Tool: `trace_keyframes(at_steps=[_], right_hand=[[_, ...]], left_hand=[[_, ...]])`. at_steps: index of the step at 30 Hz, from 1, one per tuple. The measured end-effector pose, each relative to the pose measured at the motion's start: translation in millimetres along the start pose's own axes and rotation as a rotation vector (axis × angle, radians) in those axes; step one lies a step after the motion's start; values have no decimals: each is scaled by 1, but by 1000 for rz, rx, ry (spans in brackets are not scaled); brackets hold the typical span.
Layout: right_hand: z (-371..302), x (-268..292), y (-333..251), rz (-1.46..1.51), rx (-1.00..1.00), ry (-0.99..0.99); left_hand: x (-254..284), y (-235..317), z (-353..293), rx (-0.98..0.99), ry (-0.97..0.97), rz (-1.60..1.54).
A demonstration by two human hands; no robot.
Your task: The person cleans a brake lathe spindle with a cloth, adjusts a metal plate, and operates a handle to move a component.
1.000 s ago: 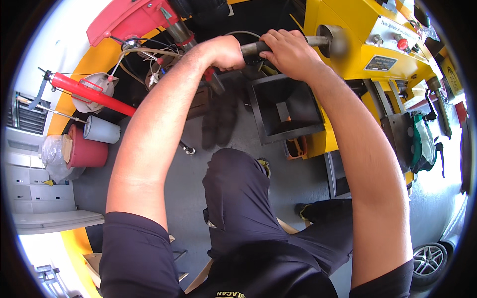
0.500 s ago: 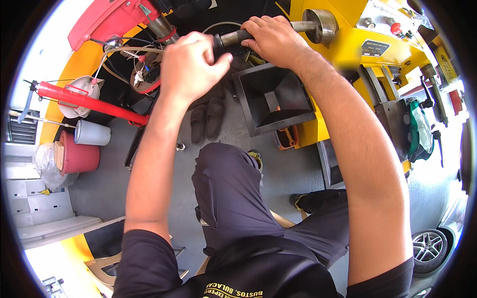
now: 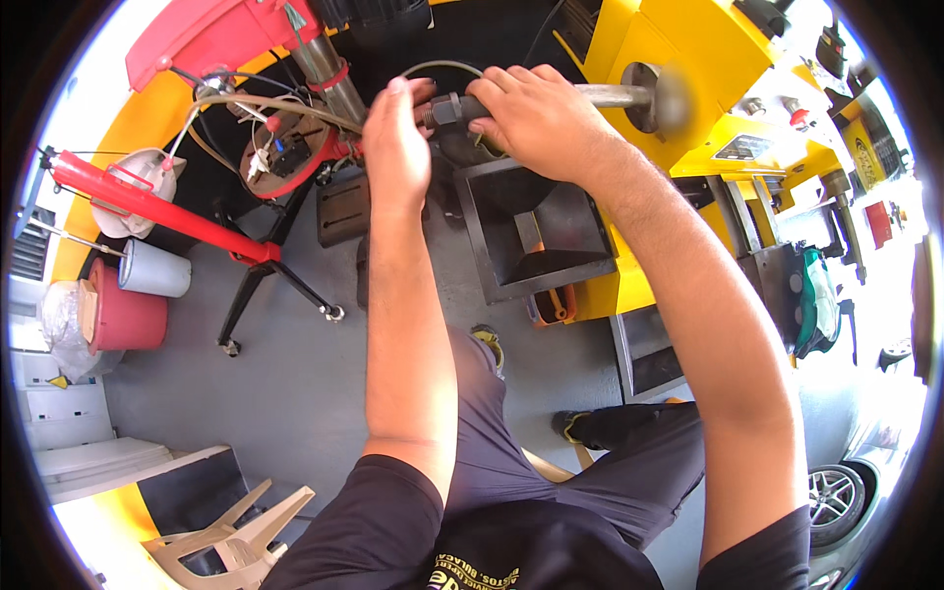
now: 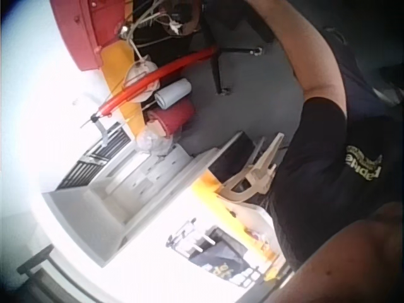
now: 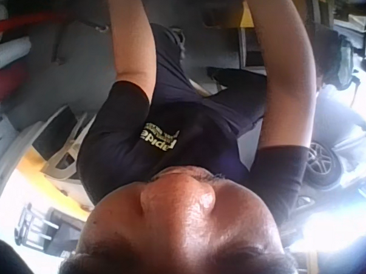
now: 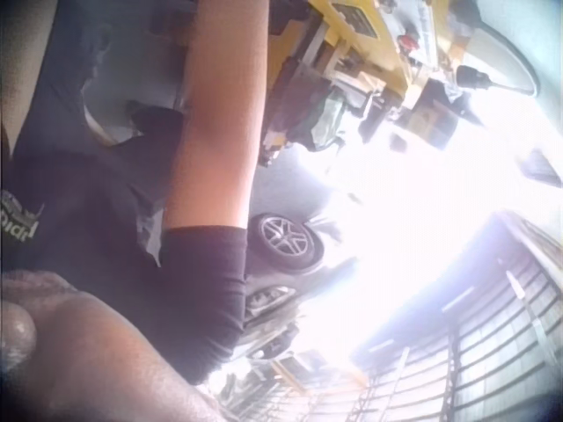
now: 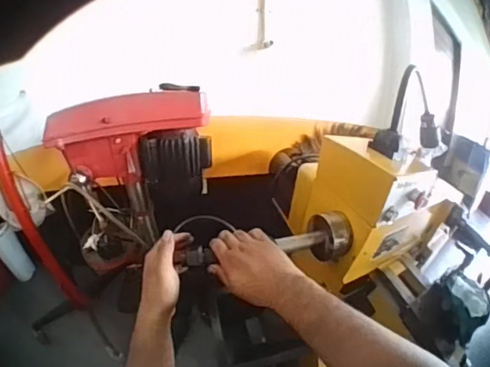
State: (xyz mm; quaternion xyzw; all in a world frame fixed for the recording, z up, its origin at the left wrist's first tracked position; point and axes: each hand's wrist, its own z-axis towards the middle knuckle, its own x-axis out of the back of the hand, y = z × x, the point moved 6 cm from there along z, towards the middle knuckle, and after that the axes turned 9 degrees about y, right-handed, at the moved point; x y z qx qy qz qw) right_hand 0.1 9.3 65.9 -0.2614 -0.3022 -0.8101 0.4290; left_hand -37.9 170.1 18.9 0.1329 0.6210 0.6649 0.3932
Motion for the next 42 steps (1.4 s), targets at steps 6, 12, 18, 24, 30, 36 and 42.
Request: trace_keyframes(at_steps=[6, 12, 18, 24, 30, 36, 42], right_hand=[[-17, 18, 24, 20, -71, 8], [-2, 1, 8, 80, -47, -39], [-12, 3, 14, 57, -80, 6], [-12, 10, 24, 122, -122, -111], [-12, 5, 19, 48, -104, -113], [-10, 16, 17, 214, -95, 13], [15, 6, -8, 159, -200, -119]], left_hand=[[5, 11, 9, -51, -139, -216], [1, 23, 6, -200, -297, -137], [18, 11, 18, -145, -104, 96], [19, 16, 20, -135, -382, -332], [10, 12, 8, -130, -202, 20], [12, 17, 18, -188, -184, -172], [7, 9, 13, -139, -264, -198]])
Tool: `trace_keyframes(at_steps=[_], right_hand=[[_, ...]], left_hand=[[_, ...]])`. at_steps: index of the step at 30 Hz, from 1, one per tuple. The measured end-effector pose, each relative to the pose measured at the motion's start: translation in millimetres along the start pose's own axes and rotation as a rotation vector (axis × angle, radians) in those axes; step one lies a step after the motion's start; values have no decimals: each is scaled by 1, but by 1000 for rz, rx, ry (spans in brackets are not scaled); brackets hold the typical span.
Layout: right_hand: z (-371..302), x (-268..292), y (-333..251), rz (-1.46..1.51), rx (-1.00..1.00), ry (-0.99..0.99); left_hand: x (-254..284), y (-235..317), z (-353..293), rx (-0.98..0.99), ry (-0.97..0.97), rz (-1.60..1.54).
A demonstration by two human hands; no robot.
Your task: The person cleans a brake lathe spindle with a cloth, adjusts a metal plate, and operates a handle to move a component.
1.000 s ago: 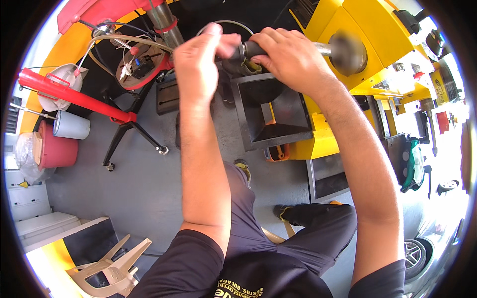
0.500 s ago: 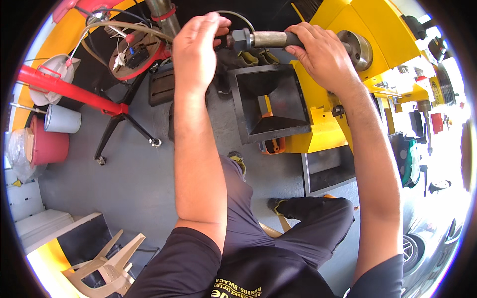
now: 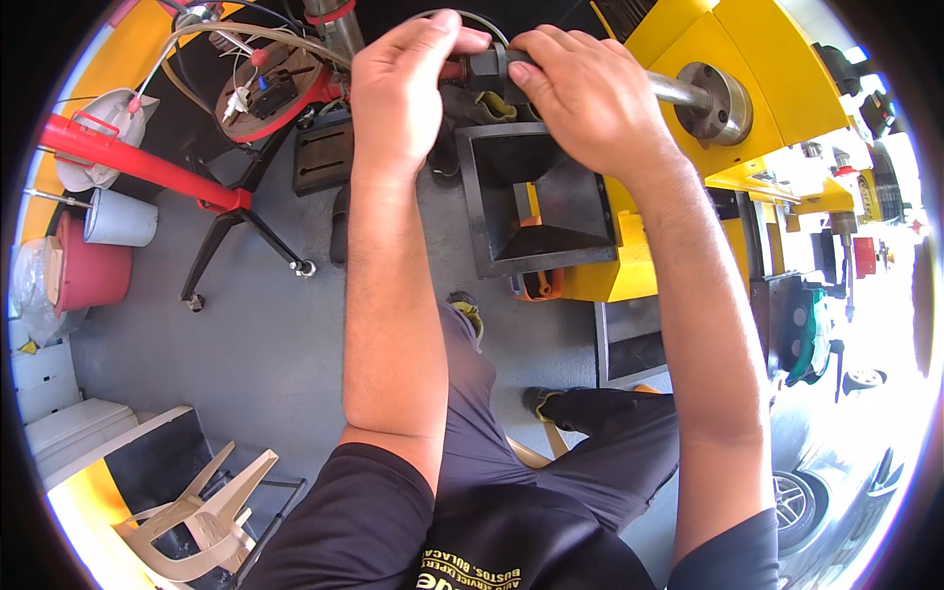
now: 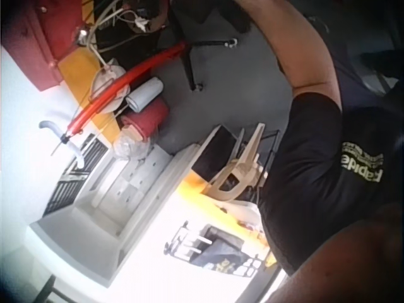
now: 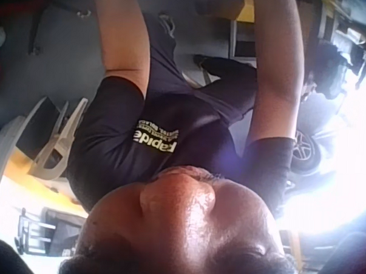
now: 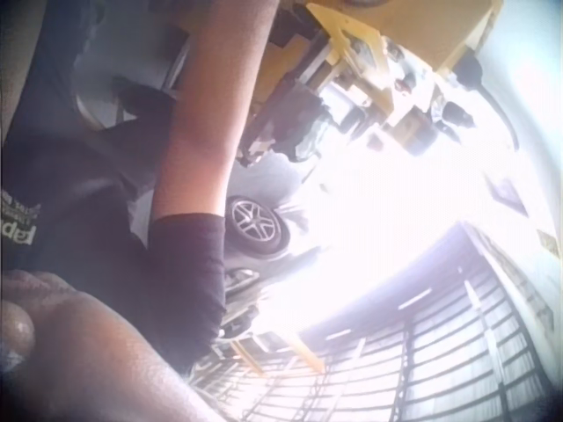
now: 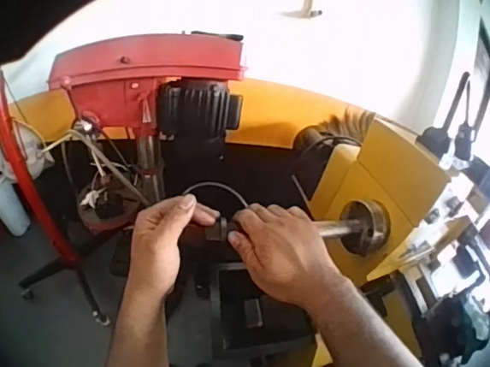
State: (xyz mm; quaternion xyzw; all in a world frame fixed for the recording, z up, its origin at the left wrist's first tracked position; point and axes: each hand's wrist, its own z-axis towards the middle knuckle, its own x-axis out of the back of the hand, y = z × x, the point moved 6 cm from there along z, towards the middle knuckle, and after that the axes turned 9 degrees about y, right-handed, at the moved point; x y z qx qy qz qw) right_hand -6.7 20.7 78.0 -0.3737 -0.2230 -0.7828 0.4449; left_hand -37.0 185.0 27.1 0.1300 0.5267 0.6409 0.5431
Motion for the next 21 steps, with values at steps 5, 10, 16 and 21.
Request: trace_keyframes(at_steps=[5, 10, 16, 21], right_hand=[[-13, 10, 27, -17, -32, 65], [-4, -2, 8, 7, -36, 30], [-19, 5, 43, -74, -184, 34], [-6, 3, 10, 7, -42, 120]], left_hand=[[12, -5, 1, 46, 114, 183], [16, -12, 0, 42, -22, 397], [-5, -2, -6, 101, -99, 151], [-6, 2, -4, 119, -98, 80]])
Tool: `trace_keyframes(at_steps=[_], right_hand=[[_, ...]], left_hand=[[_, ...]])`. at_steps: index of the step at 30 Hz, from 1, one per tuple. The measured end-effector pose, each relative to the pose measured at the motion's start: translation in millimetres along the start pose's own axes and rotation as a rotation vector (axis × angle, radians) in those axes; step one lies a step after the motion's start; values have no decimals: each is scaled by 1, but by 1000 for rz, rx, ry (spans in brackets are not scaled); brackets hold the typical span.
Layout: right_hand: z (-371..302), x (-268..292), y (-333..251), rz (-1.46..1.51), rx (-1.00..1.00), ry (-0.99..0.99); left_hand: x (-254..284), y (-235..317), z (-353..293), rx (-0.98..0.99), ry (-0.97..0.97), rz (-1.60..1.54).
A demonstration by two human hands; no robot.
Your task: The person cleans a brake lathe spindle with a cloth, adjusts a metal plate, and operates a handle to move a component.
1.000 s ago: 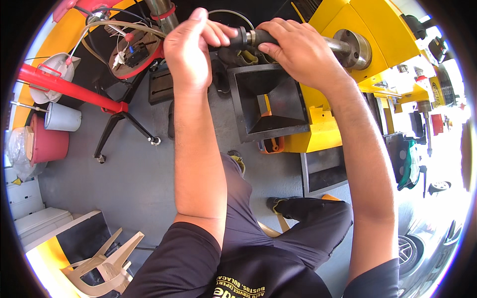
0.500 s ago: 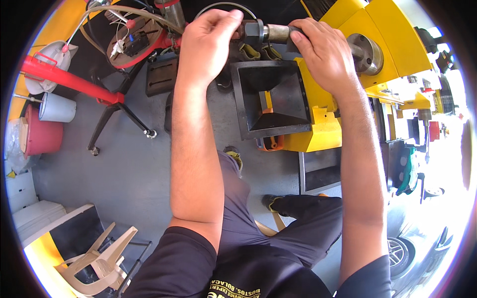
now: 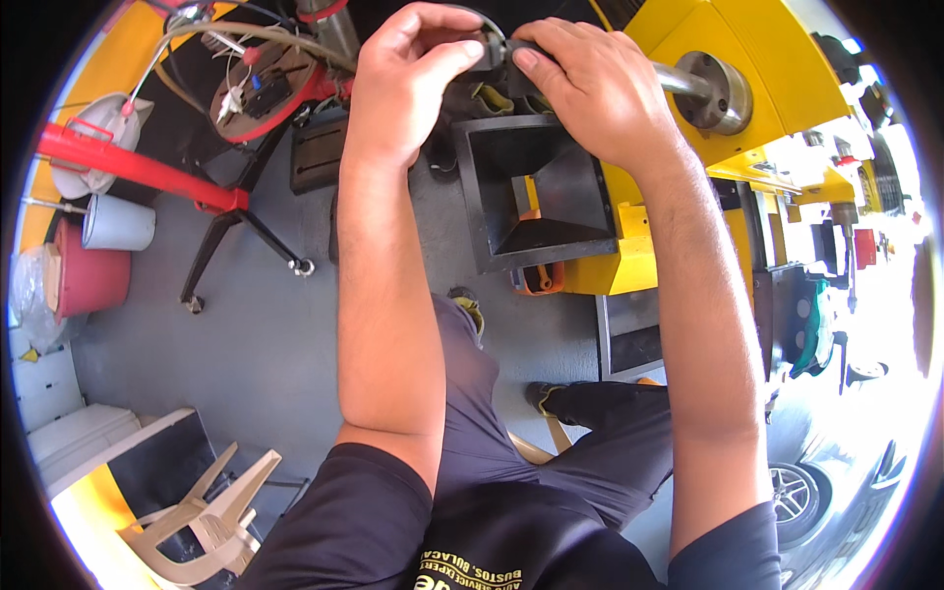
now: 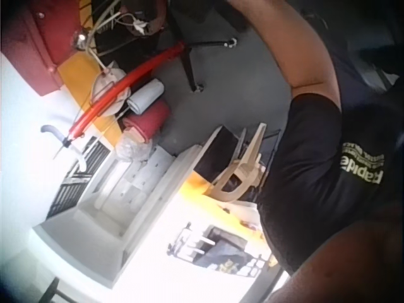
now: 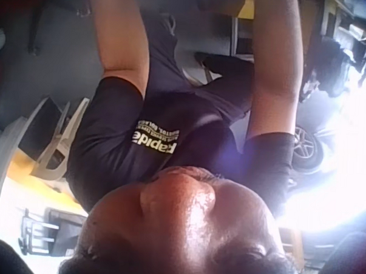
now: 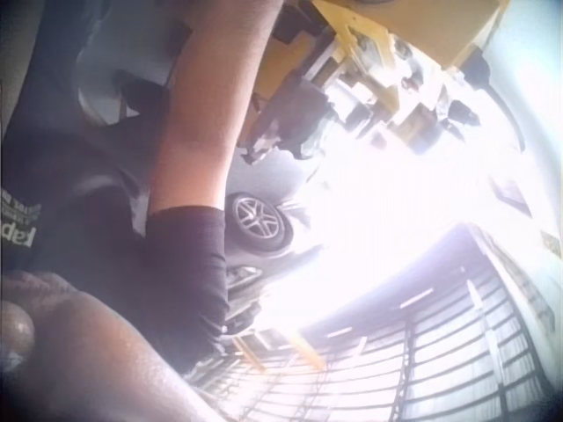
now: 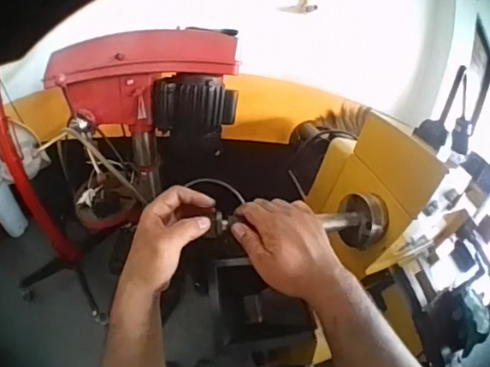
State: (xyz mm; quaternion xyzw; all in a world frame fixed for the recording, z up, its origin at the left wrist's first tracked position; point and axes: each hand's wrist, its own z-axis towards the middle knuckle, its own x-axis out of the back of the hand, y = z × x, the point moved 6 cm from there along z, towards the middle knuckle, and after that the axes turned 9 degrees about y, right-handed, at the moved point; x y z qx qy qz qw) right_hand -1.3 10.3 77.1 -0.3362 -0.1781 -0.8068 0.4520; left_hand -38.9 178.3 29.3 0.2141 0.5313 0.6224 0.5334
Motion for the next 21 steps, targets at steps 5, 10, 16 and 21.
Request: trace_keyframes(at_steps=[5, 10, 16, 21], right_hand=[[-4, -5, 9, -68, -132, -29], [-15, 6, 29, -42, -13, 54], [1, -8, -11, -86, -8, -13], [-13, 9, 29, -67, -93, -47]], left_hand=[[5, -8, 2, 2, 44, 150], [2, -12, -1, 1, 64, 118], [7, -14, 1, 70, 68, 82], [11, -9, -3, 140, 23, 143]])
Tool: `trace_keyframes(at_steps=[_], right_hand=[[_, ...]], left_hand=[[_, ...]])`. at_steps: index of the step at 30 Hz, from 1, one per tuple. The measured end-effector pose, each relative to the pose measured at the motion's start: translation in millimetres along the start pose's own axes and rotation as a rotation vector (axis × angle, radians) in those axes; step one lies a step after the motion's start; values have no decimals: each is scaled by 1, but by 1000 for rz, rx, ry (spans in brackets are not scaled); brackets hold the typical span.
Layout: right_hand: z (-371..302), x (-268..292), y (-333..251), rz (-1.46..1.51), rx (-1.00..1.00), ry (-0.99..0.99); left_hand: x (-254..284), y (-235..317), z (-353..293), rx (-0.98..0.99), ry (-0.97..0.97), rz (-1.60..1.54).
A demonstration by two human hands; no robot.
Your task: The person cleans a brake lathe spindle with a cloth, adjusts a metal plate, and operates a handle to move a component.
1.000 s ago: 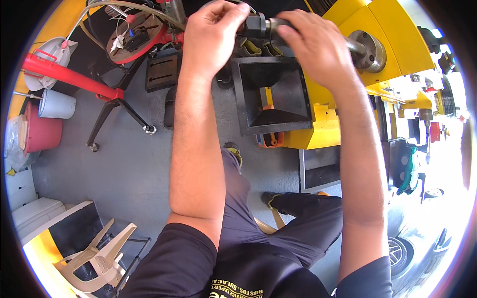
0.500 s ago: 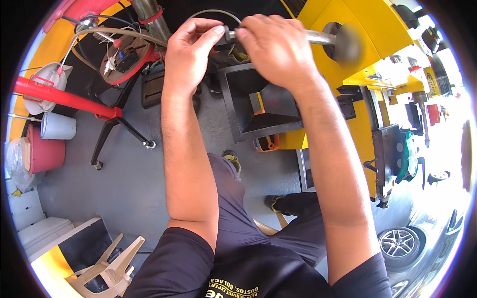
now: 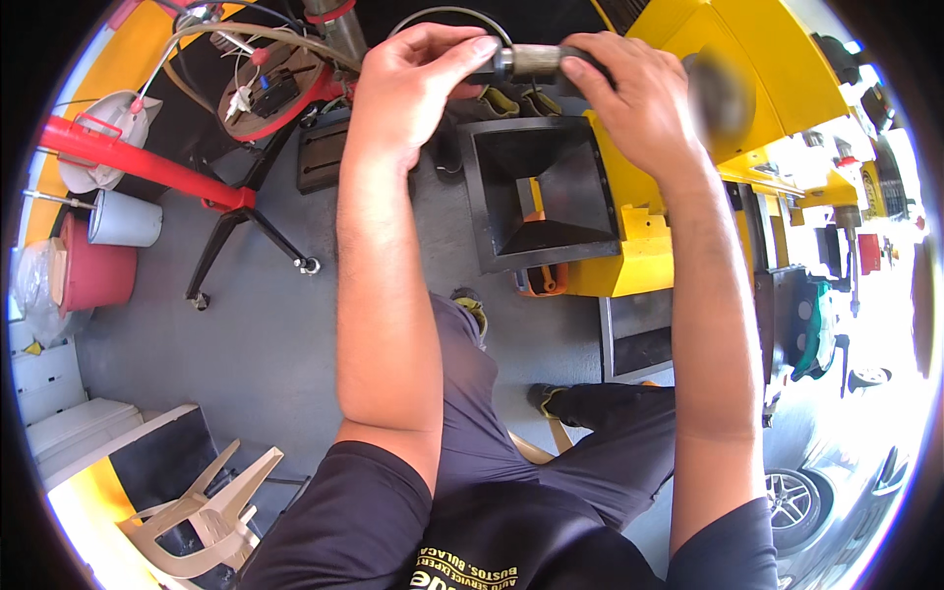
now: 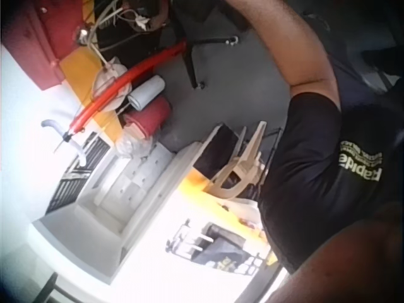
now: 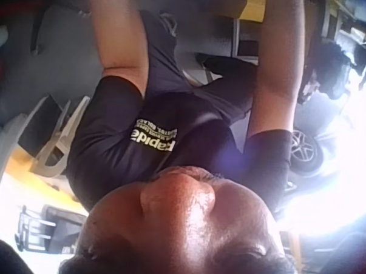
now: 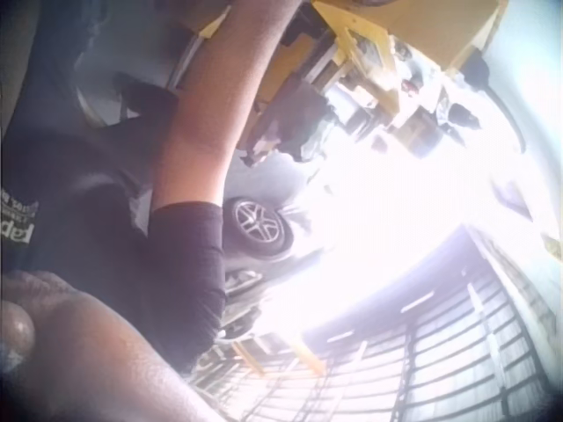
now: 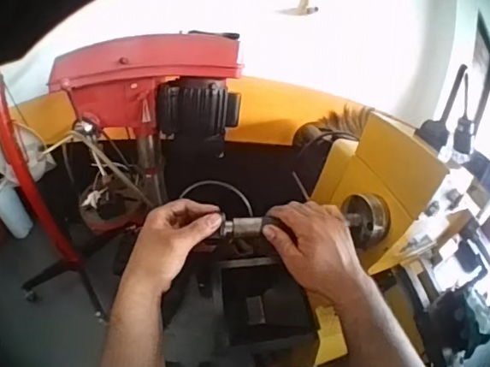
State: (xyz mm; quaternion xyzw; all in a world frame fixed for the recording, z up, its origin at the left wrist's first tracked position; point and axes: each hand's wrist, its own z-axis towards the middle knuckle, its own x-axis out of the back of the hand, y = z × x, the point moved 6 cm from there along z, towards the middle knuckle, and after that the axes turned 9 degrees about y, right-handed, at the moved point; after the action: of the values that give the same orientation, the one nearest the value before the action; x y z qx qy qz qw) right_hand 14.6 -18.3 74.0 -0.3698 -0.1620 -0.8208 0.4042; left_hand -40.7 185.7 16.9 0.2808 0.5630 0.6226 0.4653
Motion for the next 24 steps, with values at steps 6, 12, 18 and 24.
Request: trace_keyframes(at_steps=[6, 12, 18, 24], right_hand=[[11, -13, -28, 68, 49, 27], [8, -16, -2, 83, -143, -133], [-2, -8, 33, 58, -197, -63], [18, -20, -22, 87, -40, -101]], left_hand=[[-2, -2, 1, 179, 59, -22], [-9, 2, -5, 80, 4, -75], [-1, -3, 3, 94, -10, -46], [7, -1, 3, 96, 10, -8]])
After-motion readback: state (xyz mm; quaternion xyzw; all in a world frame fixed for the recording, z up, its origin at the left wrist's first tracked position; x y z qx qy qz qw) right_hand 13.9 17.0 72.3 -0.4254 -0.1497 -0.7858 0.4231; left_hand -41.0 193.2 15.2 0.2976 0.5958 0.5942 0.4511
